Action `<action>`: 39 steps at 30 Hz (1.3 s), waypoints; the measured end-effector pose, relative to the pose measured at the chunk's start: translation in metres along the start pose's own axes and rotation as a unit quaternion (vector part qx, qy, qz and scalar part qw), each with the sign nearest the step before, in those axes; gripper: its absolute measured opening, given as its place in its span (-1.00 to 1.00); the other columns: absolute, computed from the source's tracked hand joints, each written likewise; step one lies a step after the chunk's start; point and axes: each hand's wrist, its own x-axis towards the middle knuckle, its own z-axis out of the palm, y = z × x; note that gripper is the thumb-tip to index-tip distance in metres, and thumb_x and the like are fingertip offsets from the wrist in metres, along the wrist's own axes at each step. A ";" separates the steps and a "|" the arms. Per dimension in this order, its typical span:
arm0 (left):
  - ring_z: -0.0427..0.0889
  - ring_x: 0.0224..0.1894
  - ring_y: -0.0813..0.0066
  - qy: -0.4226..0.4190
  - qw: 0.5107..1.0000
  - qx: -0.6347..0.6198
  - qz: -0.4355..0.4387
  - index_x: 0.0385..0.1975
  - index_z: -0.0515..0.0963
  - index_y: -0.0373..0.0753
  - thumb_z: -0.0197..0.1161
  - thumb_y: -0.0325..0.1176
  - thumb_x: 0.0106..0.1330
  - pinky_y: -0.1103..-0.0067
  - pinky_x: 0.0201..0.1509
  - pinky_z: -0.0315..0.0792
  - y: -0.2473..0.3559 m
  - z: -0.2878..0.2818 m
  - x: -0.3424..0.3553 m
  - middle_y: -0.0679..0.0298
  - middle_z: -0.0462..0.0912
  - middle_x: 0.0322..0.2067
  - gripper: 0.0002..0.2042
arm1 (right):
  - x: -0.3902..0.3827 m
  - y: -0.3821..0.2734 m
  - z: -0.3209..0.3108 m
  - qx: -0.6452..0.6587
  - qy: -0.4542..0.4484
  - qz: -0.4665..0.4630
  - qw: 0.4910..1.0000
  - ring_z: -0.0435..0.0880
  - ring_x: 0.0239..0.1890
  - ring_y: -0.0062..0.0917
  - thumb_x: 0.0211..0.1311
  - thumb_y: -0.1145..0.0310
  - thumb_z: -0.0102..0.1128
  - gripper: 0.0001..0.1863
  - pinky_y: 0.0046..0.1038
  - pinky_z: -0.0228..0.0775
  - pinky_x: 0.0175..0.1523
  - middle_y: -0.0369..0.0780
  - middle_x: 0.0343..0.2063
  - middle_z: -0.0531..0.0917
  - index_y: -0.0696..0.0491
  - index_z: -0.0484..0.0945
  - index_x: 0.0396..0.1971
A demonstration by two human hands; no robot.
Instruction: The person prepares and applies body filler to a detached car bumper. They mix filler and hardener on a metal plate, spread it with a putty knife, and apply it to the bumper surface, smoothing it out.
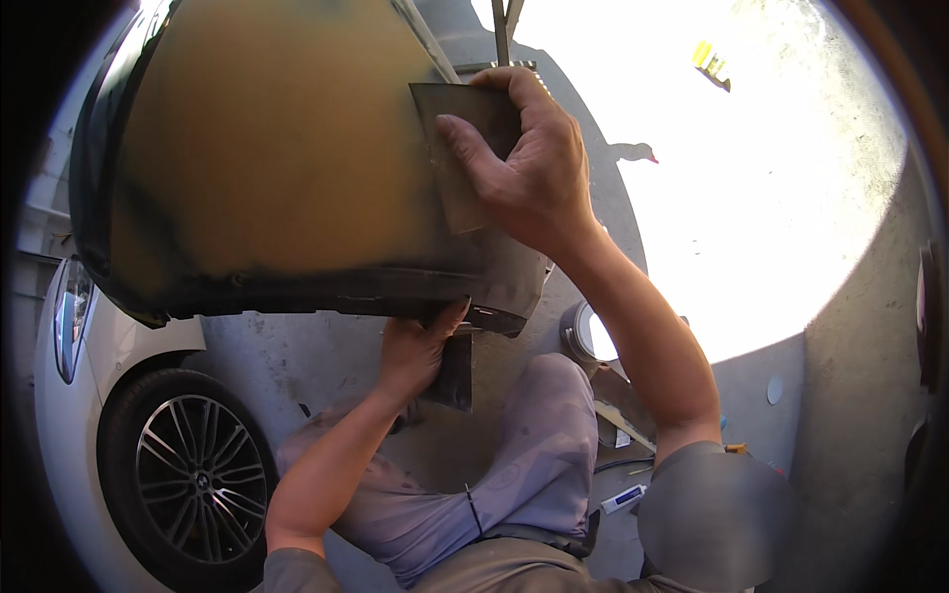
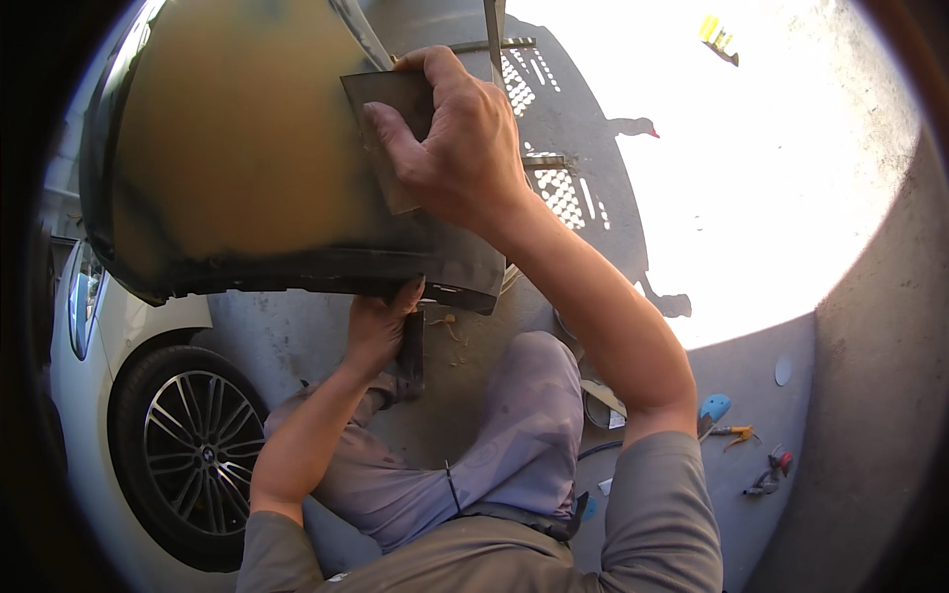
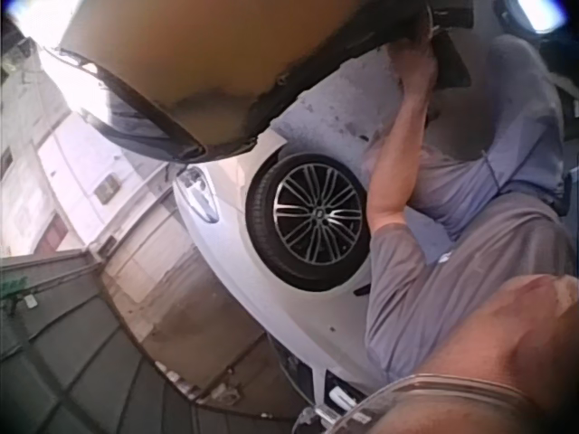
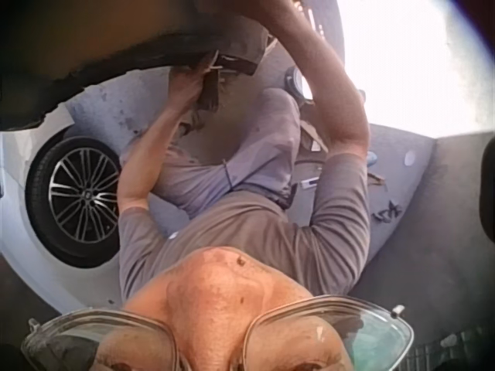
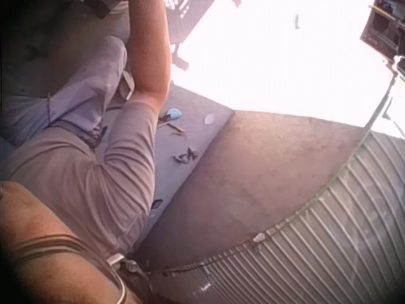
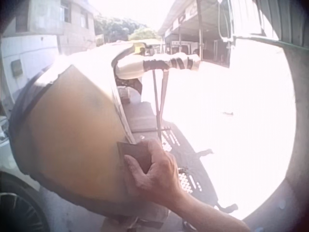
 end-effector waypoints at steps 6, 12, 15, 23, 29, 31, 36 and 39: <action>0.71 -0.06 0.35 0.002 0.996 0.084 -0.027 0.08 0.64 -0.38 0.50 -0.10 0.44 0.46 0.16 0.51 0.002 -0.001 0.001 0.16 0.80 -0.07 -0.54 | 0.002 -0.014 0.002 0.050 0.014 0.108 0.993 0.82 -0.23 -0.08 0.29 0.22 0.50 -0.58 -0.18 0.61 -0.05 0.01 -0.33 0.80 0.17 0.61 0.00; 0.71 -0.05 0.39 0.016 1.000 0.016 -0.022 0.04 0.65 -0.41 0.51 -0.21 0.43 0.47 0.16 0.52 0.001 0.002 0.003 0.15 0.80 -0.08 -0.61 | 0.014 0.006 -0.006 0.122 0.051 0.052 0.990 0.84 -0.17 -0.20 0.31 0.23 0.50 -0.60 -0.27 0.64 0.01 0.00 -0.30 0.80 0.17 0.63 -0.01; 0.71 -0.05 0.43 0.013 0.999 -0.044 -0.010 0.01 0.66 -0.42 0.51 -0.24 0.44 0.49 0.14 0.52 0.000 0.002 0.003 0.16 0.80 -0.10 -0.64 | -0.033 0.021 -0.027 0.145 0.098 0.285 0.942 0.80 -0.17 -0.48 0.39 0.30 0.46 -0.61 -0.37 0.65 -0.03 -0.13 -0.19 0.80 0.15 0.56 0.07; 0.74 -0.08 0.37 -0.002 0.998 0.064 -0.023 0.01 0.69 -0.39 0.51 -0.21 0.44 0.47 0.14 0.53 -0.003 -0.001 0.002 0.15 0.82 -0.09 -0.64 | -0.049 0.035 -0.007 0.090 0.097 0.227 0.965 0.80 -0.19 -0.32 0.35 0.23 0.48 -0.57 -0.29 0.61 0.00 -0.04 -0.21 0.80 0.17 0.58 0.04; 0.76 -0.01 0.06 -0.010 0.994 0.111 -0.016 0.03 0.70 -0.35 0.49 0.00 0.41 0.35 0.17 0.53 -0.012 -0.003 0.003 0.03 0.82 -0.04 -0.52 | 0.005 0.007 -0.003 0.095 0.080 0.215 0.969 0.81 -0.12 -0.21 0.32 0.20 0.47 -0.54 -0.26 0.60 0.07 0.01 -0.18 0.80 0.19 0.60 0.07; 0.75 0.02 0.01 -0.003 0.994 0.108 0.005 0.03 0.70 -0.34 0.48 0.03 0.41 0.32 0.18 0.53 -0.014 -0.002 0.004 0.01 0.81 -0.03 -0.50 | 0.023 0.001 0.003 0.088 0.071 0.192 0.975 0.81 -0.11 -0.17 0.32 0.18 0.47 -0.52 -0.23 0.59 0.09 0.02 -0.18 0.81 0.19 0.60 0.07; 0.70 -0.15 0.27 0.039 0.987 0.140 0.073 -0.05 0.68 -0.38 0.45 -0.11 0.46 0.45 0.10 0.51 -0.013 0.004 0.002 0.13 0.80 -0.20 -0.61 | 0.070 -0.001 0.017 0.068 0.038 0.176 0.981 0.79 -0.03 -0.12 0.31 0.10 0.44 -0.49 -0.17 0.57 0.15 0.04 -0.15 0.80 0.18 0.64 0.06; 0.72 -0.09 0.24 0.034 0.988 0.124 0.088 -0.02 0.67 -0.37 0.45 -0.11 0.46 0.44 0.13 0.51 -0.011 0.004 0.000 0.08 0.79 -0.15 -0.60 | 0.099 -0.001 0.025 0.082 0.016 0.162 0.983 0.80 -0.02 -0.14 0.30 0.07 0.44 -0.50 -0.19 0.57 0.15 0.01 -0.12 0.81 0.17 0.66 0.04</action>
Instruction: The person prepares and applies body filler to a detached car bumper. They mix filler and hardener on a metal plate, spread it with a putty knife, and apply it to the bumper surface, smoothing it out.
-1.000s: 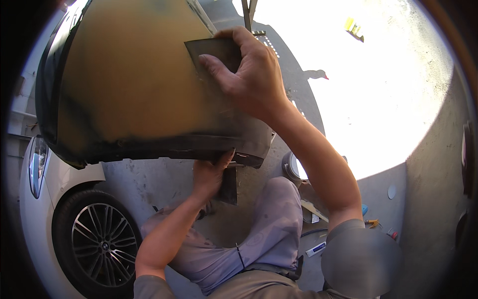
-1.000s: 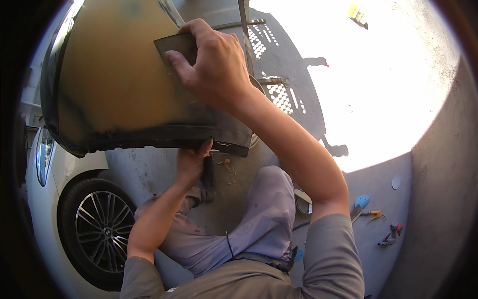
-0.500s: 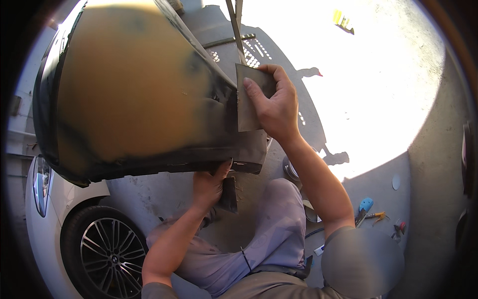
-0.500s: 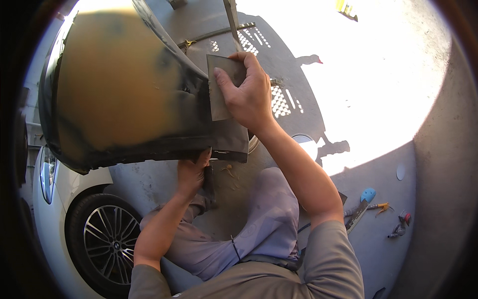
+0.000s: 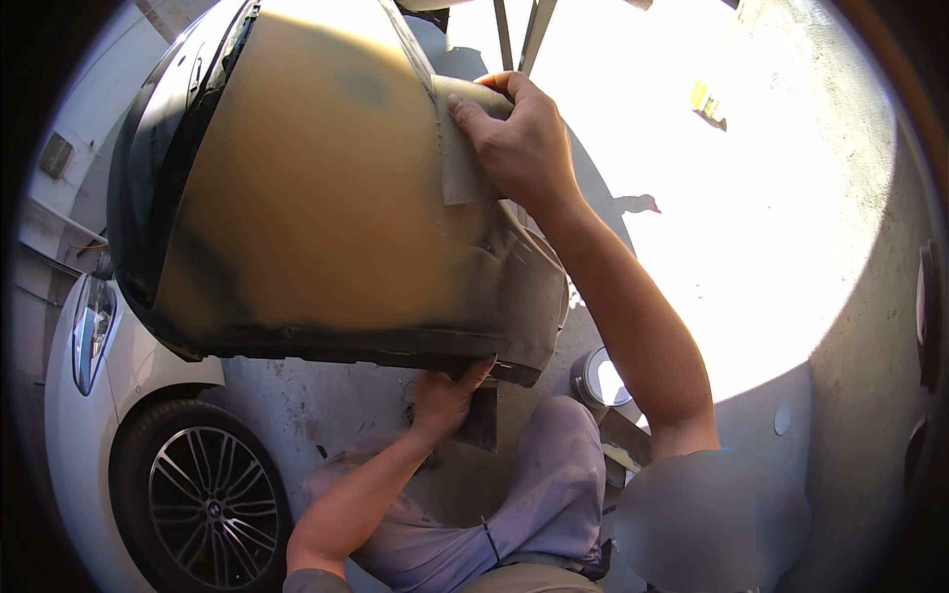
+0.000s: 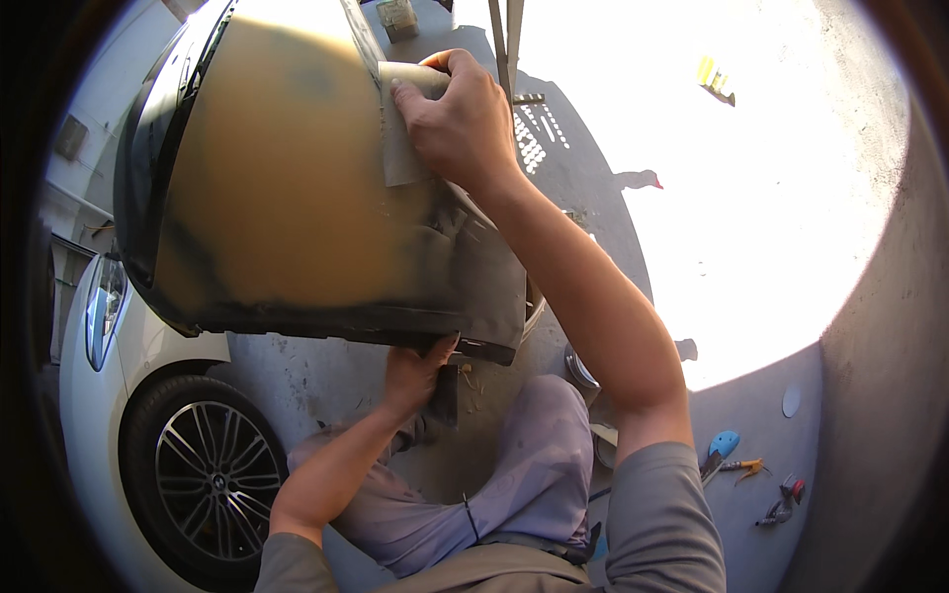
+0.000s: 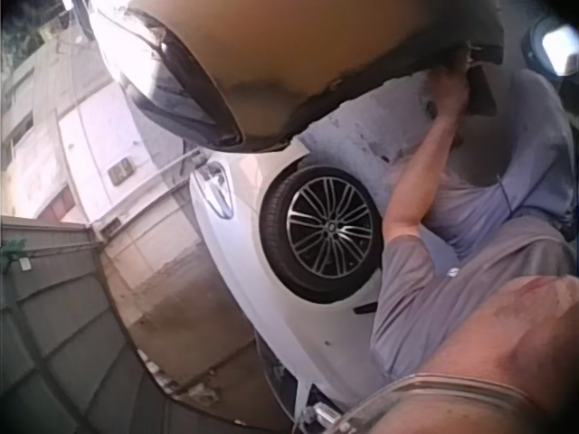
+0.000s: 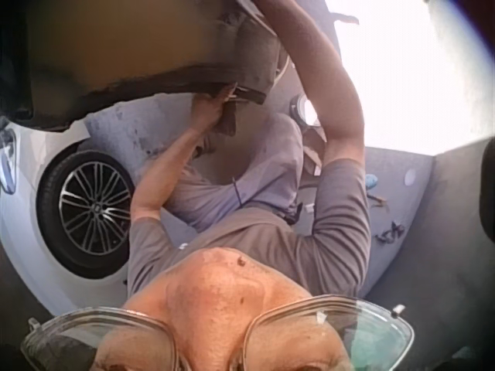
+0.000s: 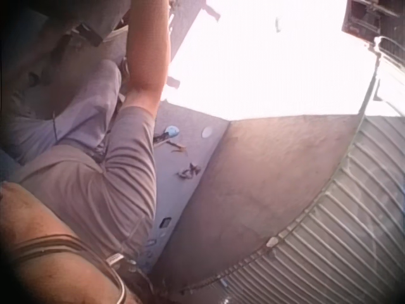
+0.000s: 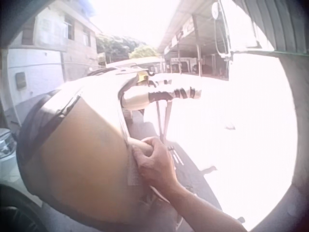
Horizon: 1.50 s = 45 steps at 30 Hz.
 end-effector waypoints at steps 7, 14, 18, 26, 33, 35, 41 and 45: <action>0.76 0.03 -0.07 0.002 1.000 0.026 0.009 0.02 0.71 -0.31 0.49 -0.01 0.40 0.27 0.14 0.55 0.003 0.000 -0.002 -0.01 0.81 -0.07 -0.54 | 0.036 -0.011 0.015 0.003 -0.050 -0.094 0.994 0.83 -0.04 -0.18 0.30 0.01 0.44 -0.46 -0.20 0.62 0.12 0.01 -0.10 0.83 0.17 0.69 0.04; 0.82 -0.08 -0.03 0.031 0.999 -0.029 0.032 -0.04 0.75 -0.29 0.50 -0.08 0.39 0.28 0.00 0.61 0.009 0.005 0.000 -0.03 0.83 -0.18 -0.61 | -0.039 -0.032 0.012 -0.209 -0.048 -0.287 0.933 0.80 -0.14 -0.30 0.31 0.13 0.53 -0.54 -0.24 0.53 0.18 -0.12 -0.15 0.80 0.06 0.65 0.09; 0.85 -0.18 0.04 0.032 0.998 -0.021 0.048 -0.07 0.76 -0.30 0.49 -0.10 0.40 0.29 -0.13 0.63 0.011 0.005 0.001 0.01 0.83 -0.31 -0.64 | -0.040 -0.049 0.036 -0.202 -0.103 -0.391 0.892 0.77 -0.18 -0.20 0.26 0.22 0.52 -0.61 -0.27 0.45 0.11 -0.19 -0.19 0.77 -0.02 0.65 0.03; 0.86 -0.16 0.13 0.008 0.996 -0.075 0.042 -0.01 0.72 -0.30 0.51 -0.14 0.39 0.33 -0.03 0.64 0.002 0.011 0.002 0.06 0.85 -0.24 -0.63 | -0.024 -0.079 0.051 -0.208 -0.190 -0.476 0.833 0.73 -0.29 -0.22 0.29 0.20 0.45 -0.69 -0.26 0.41 0.07 -0.21 -0.26 0.72 -0.04 0.63 -0.06; 0.84 -0.17 -0.02 -0.006 0.998 -0.048 0.035 -0.04 0.75 -0.26 0.52 -0.12 0.37 0.26 -0.10 0.65 0.001 0.012 0.003 0.00 0.83 -0.24 -0.65 | -0.022 -0.101 0.061 -0.220 -0.217 -0.493 0.813 0.79 -0.27 -0.25 0.33 0.21 0.42 -0.69 -0.24 0.38 0.09 -0.22 -0.28 0.71 -0.03 0.61 -0.01; 0.84 -0.19 -0.01 0.012 0.997 -0.054 0.050 -0.06 0.76 -0.26 0.52 -0.12 0.36 0.26 -0.12 0.66 0.001 0.013 0.002 0.00 0.83 -0.25 -0.65 | -0.030 -0.105 0.063 -0.248 -0.277 -0.536 0.758 0.77 -0.29 -0.26 0.34 0.22 0.42 -0.65 -0.23 0.38 0.06 -0.21 -0.31 0.67 0.00 0.54 0.01; 0.86 -0.24 0.10 0.017 0.997 -0.055 0.051 -0.11 0.79 -0.25 0.49 -0.14 0.39 0.29 -0.13 0.68 -0.002 0.018 0.003 0.06 0.84 -0.31 -0.70 | 0.000 -0.112 0.053 -0.264 -0.203 -0.535 0.776 0.75 -0.15 -0.15 0.27 0.21 0.53 -0.48 -0.15 0.50 -0.05 -0.14 -0.15 0.70 -0.03 0.50 0.14; 0.87 -0.23 0.12 0.042 0.987 -0.004 0.154 -0.10 0.80 -0.23 0.44 -0.12 0.43 0.33 -0.11 0.69 -0.005 0.018 0.005 0.08 0.85 -0.32 -0.71 | -0.022 -0.083 0.040 -0.256 -0.336 -0.541 0.727 0.72 -0.21 -0.23 0.30 0.20 0.49 -0.50 -0.20 0.45 0.02 -0.19 -0.18 0.62 0.01 0.45 0.11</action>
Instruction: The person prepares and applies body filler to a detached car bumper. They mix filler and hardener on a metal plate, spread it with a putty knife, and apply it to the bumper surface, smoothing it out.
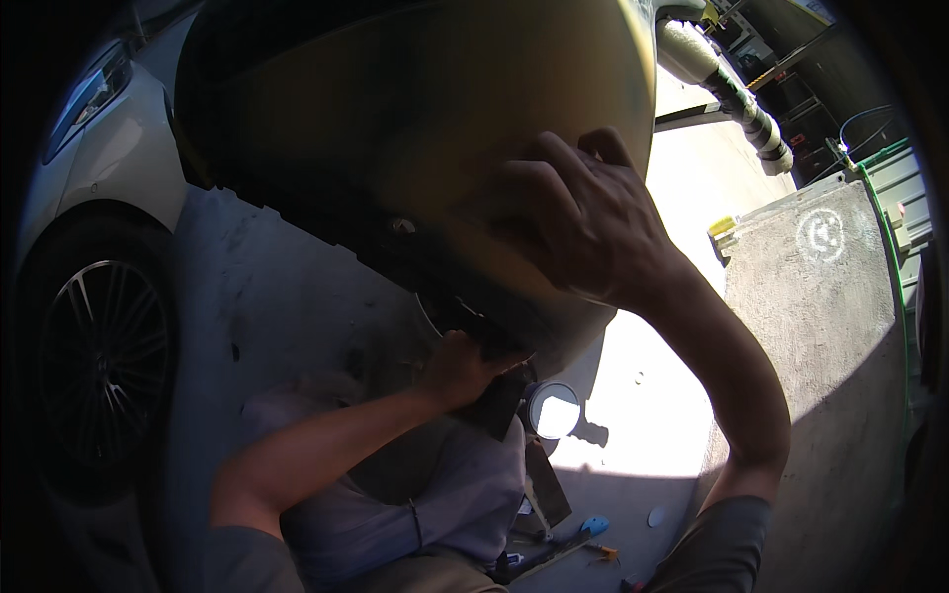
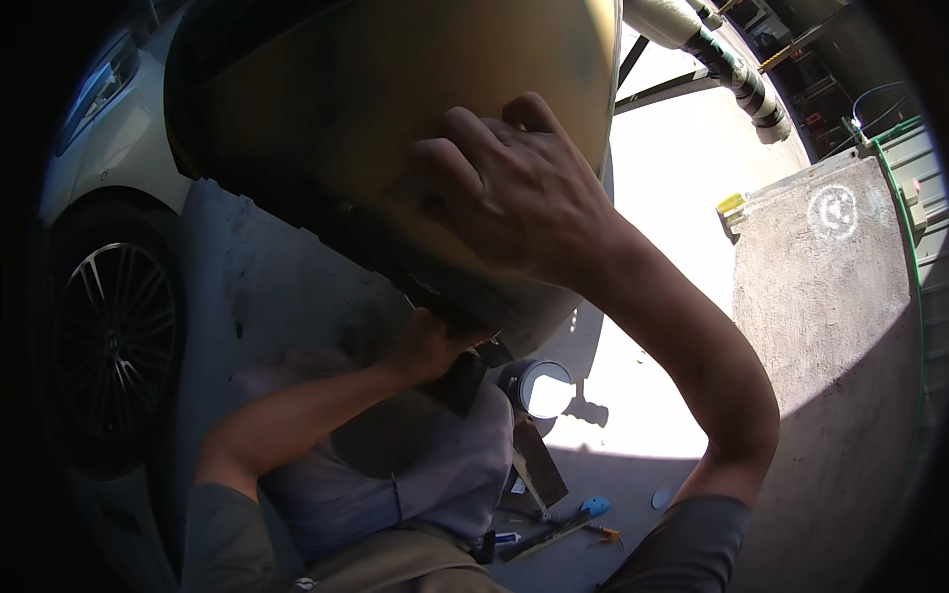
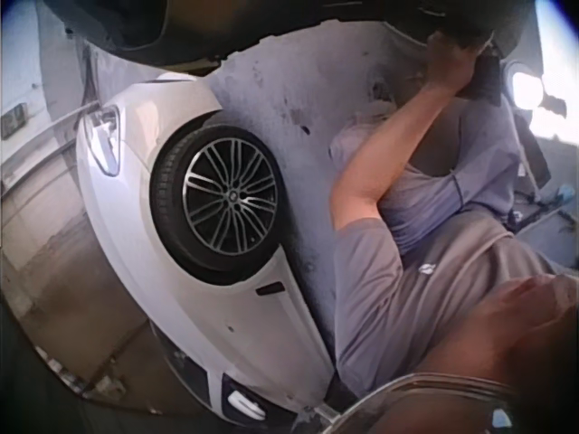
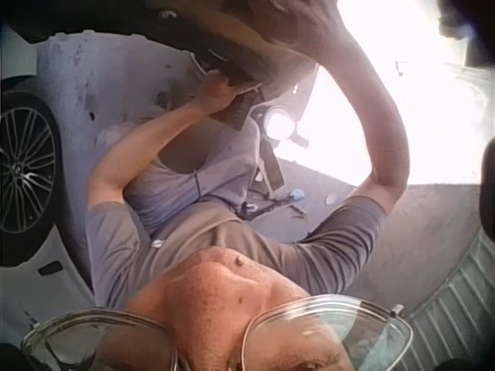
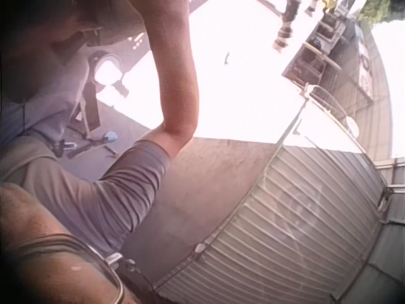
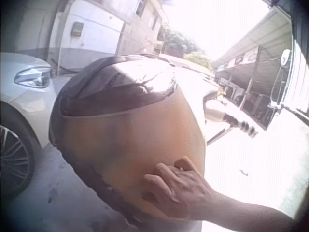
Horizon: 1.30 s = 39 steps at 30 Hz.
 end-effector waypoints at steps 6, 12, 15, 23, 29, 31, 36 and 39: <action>0.86 -0.20 0.10 -0.030 0.993 -0.020 -0.113 -0.13 0.80 -0.23 0.43 -0.04 0.44 0.30 -0.07 0.67 0.001 -0.002 -0.002 0.10 0.85 -0.34 -0.66 | -0.033 -0.007 0.008 -0.014 -0.057 -0.040 0.997 0.70 -0.18 -0.27 0.32 0.32 0.46 -0.54 -0.23 0.46 -0.02 -0.17 -0.13 0.62 0.01 0.44 0.11; 0.84 -0.21 0.03 -0.059 0.987 0.015 -0.146 -0.21 0.82 -0.23 0.43 0.16 0.38 0.27 -0.08 0.65 0.005 -0.005 -0.002 0.08 0.84 -0.34 -0.52 | -0.015 -0.020 0.002 -0.014 -0.049 -0.043 0.998 0.68 -0.19 -0.26 0.24 0.29 0.53 -0.53 -0.22 0.47 -0.02 -0.16 -0.12 0.61 0.03 0.49 0.05; 0.84 -0.21 0.00 -0.048 0.983 -0.009 -0.177 -0.21 0.81 -0.24 0.40 0.18 0.40 0.26 -0.07 0.65 0.009 -0.004 -0.002 0.08 0.84 -0.34 -0.50 | 0.003 -0.015 0.000 -0.033 0.089 0.124 0.988 0.72 -0.15 -0.30 0.30 0.31 0.45 -0.64 -0.22 0.43 0.06 -0.12 -0.13 0.61 0.05 0.54 0.00; 0.82 -0.17 -0.01 -0.033 0.992 0.117 -0.027 -0.14 0.82 -0.12 0.36 0.10 0.46 0.24 -0.04 0.65 0.000 0.005 -0.009 0.04 0.84 -0.26 -0.61 | 0.032 -0.017 0.007 -0.011 0.078 0.084 0.993 0.74 -0.21 -0.32 0.30 0.27 0.43 -0.64 -0.27 0.36 0.08 -0.21 -0.20 0.63 -0.01 0.56 0.03; 0.82 -0.11 -0.03 -0.108 0.982 0.030 -0.154 0.15 0.73 -0.05 0.32 0.11 0.47 0.20 -0.01 0.68 -0.012 0.012 -0.006 -0.01 0.79 0.01 -0.55 | 0.071 0.018 -0.015 -0.070 0.088 0.014 0.994 0.73 -0.18 -0.28 0.35 0.25 0.45 -0.63 -0.23 0.48 0.02 -0.20 -0.13 0.65 0.00 0.56 0.06; 0.81 -0.09 -0.03 -0.106 0.978 0.024 -0.176 0.17 0.72 -0.05 0.31 0.13 0.47 0.19 -0.01 0.68 -0.009 0.010 -0.005 -0.02 0.77 0.04 -0.53 | 0.081 0.023 -0.014 -0.081 0.088 0.006 0.993 0.73 -0.17 -0.24 0.36 0.26 0.44 -0.65 -0.21 0.52 0.02 -0.18 -0.11 0.65 0.00 0.56 0.06; 0.79 0.00 -0.07 -0.127 0.970 -0.026 -0.206 0.10 0.76 -0.10 0.32 0.24 0.42 0.16 0.05 0.65 0.007 -0.003 -0.002 -0.04 0.77 0.03 -0.46 | 0.097 0.026 -0.002 -0.052 0.133 0.035 0.989 0.74 -0.10 -0.15 0.40 0.29 0.39 -0.69 -0.16 0.60 0.01 -0.11 -0.08 0.66 0.02 0.57 0.05; 0.77 0.03 -0.11 -0.104 0.979 -0.025 -0.174 0.10 0.77 -0.01 0.33 0.30 0.37 0.12 0.07 0.64 0.015 -0.009 0.000 -0.06 0.77 0.03 -0.45 | 0.105 0.027 -0.002 -0.065 0.084 0.046 0.993 0.74 -0.02 -0.10 0.41 0.29 0.36 -0.69 -0.14 0.63 0.05 -0.06 -0.06 0.67 0.06 0.59 0.06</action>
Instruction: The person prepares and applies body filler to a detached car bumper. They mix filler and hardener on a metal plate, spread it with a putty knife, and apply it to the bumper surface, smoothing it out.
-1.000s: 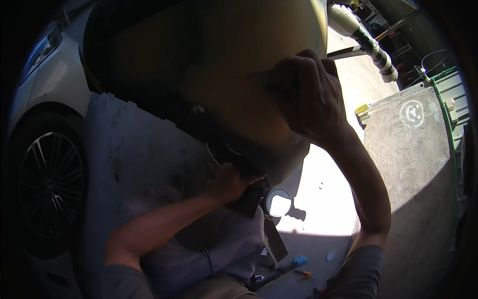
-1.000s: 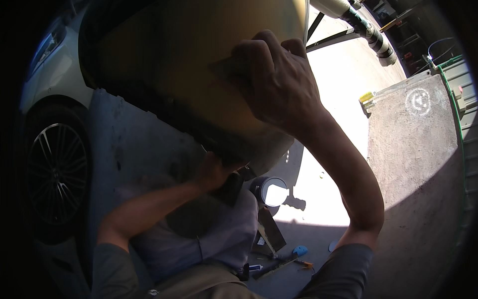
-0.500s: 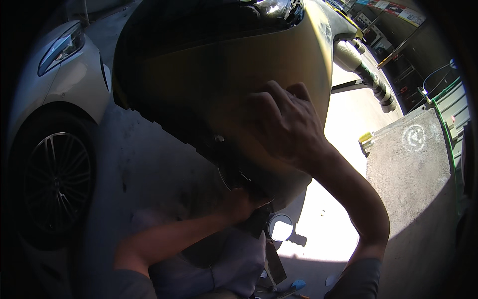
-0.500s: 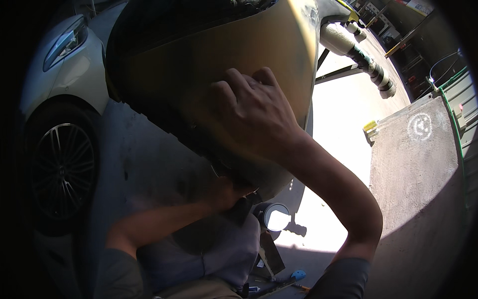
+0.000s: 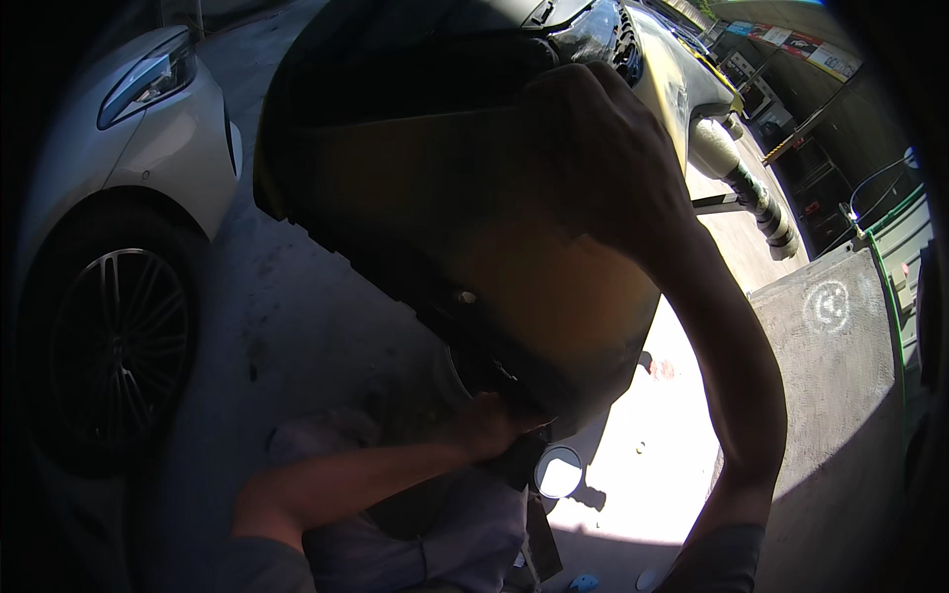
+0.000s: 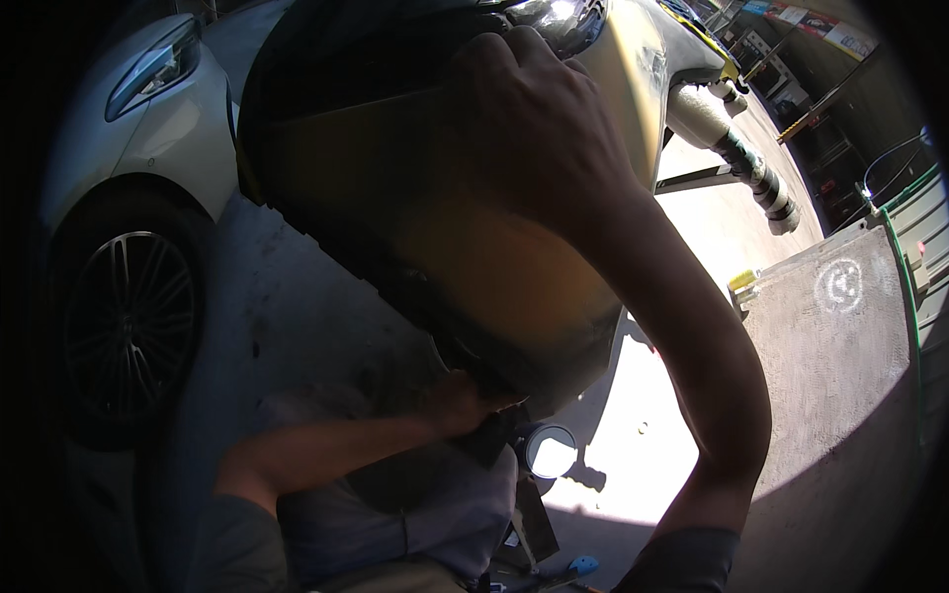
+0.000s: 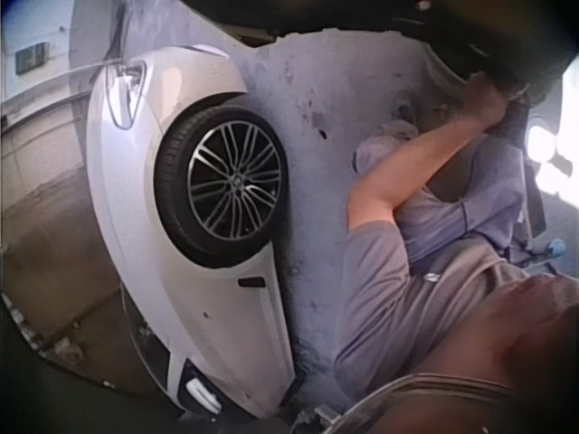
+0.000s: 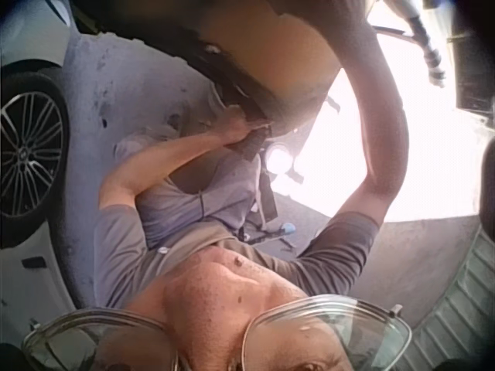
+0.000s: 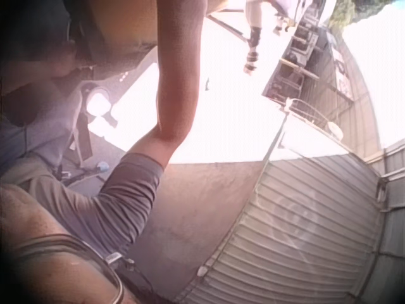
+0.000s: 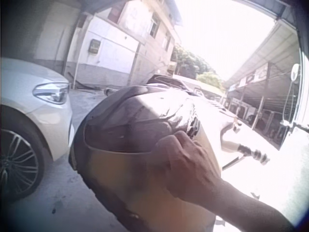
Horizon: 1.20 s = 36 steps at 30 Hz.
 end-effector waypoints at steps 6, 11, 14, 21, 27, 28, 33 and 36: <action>0.79 -0.02 -0.10 0.020 0.999 -0.020 -0.018 0.10 0.74 -0.10 0.25 0.25 0.46 0.15 0.09 0.64 -0.001 0.004 -0.001 -0.05 0.81 -0.12 -0.45 | 0.010 -0.008 -0.001 0.015 -0.005 -0.015 1.000 0.74 -0.05 -0.17 0.37 0.32 0.40 -0.71 -0.14 0.64 0.02 -0.12 -0.14 0.64 0.06 0.62 0.01; 0.78 0.00 -0.13 0.021 0.999 -0.027 0.021 0.10 0.75 -0.06 0.23 0.29 0.46 0.15 0.08 0.64 -0.006 0.007 0.002 -0.08 0.80 -0.10 -0.45 | 0.010 -0.029 0.007 0.017 -0.078 -0.025 0.996 0.74 -0.06 -0.18 0.33 0.38 0.39 -0.74 -0.17 0.65 -0.01 -0.13 -0.12 0.64 0.07 0.62 -0.03; 0.79 -0.01 -0.13 0.000 1.000 -0.027 -0.001 0.09 0.76 -0.04 0.21 0.31 0.47 0.15 0.05 0.64 -0.005 0.004 0.001 -0.09 0.80 -0.11 -0.45 | 0.023 -0.037 0.017 -0.003 -0.005 -0.014 1.000 0.75 -0.09 -0.09 0.32 0.39 0.38 -0.71 -0.12 0.66 -0.04 -0.11 -0.06 0.65 0.04 0.57 -0.01; 0.81 -0.04 -0.08 -0.027 0.997 -0.065 -0.012 0.06 0.78 -0.04 0.19 0.32 0.48 0.17 0.05 0.65 -0.003 0.002 0.002 -0.04 0.82 -0.15 -0.43 | 0.053 -0.070 0.058 -0.019 -0.011 0.000 1.000 0.79 -0.16 -0.09 0.37 0.23 0.39 -0.69 -0.12 0.68 -0.16 -0.03 -0.06 0.65 0.03 0.58 -0.02; 0.83 -0.08 0.00 -0.001 0.997 -0.069 -0.028 0.01 0.80 -0.02 0.20 0.38 0.42 0.20 0.08 0.65 -0.002 0.005 0.002 0.07 0.85 -0.19 -0.41 | 0.073 -0.091 0.074 0.006 -0.007 0.000 1.000 0.81 -0.20 -0.07 0.41 0.19 0.36 -0.67 -0.12 0.68 -0.17 0.00 -0.06 0.68 0.10 0.57 -0.04; 0.83 -0.08 0.00 0.010 0.998 -0.062 -0.024 -0.01 0.80 -0.02 0.20 0.39 0.41 0.20 0.07 0.65 -0.001 0.005 0.001 0.08 0.85 -0.18 -0.40 | 0.076 -0.094 0.076 0.008 -0.018 0.004 1.000 0.81 -0.20 -0.06 0.42 0.19 0.35 -0.67 -0.12 0.68 -0.17 0.01 -0.06 0.68 0.12 0.57 -0.05; 0.83 -0.11 -0.01 0.038 0.996 -0.074 -0.025 -0.11 0.81 -0.06 0.23 0.40 0.39 0.17 0.01 0.67 0.003 0.003 -0.002 0.09 0.85 -0.23 -0.40 | 0.087 -0.110 0.083 -0.003 -0.046 -0.025 0.999 0.83 -0.24 -0.07 0.39 0.28 0.29 -0.67 -0.15 0.71 -0.19 0.09 -0.08 0.68 0.25 0.58 -0.06; 0.83 -0.18 -0.03 0.049 0.997 -0.064 -0.007 -0.15 0.81 -0.07 0.23 0.41 0.38 0.16 -0.05 0.69 0.005 0.001 -0.003 0.07 0.84 -0.29 -0.40 | 0.092 -0.116 0.083 0.019 -0.059 -0.053 0.997 0.84 -0.23 -0.07 0.36 0.31 0.29 -0.65 -0.15 0.73 -0.18 0.13 -0.06 0.69 0.31 0.58 -0.05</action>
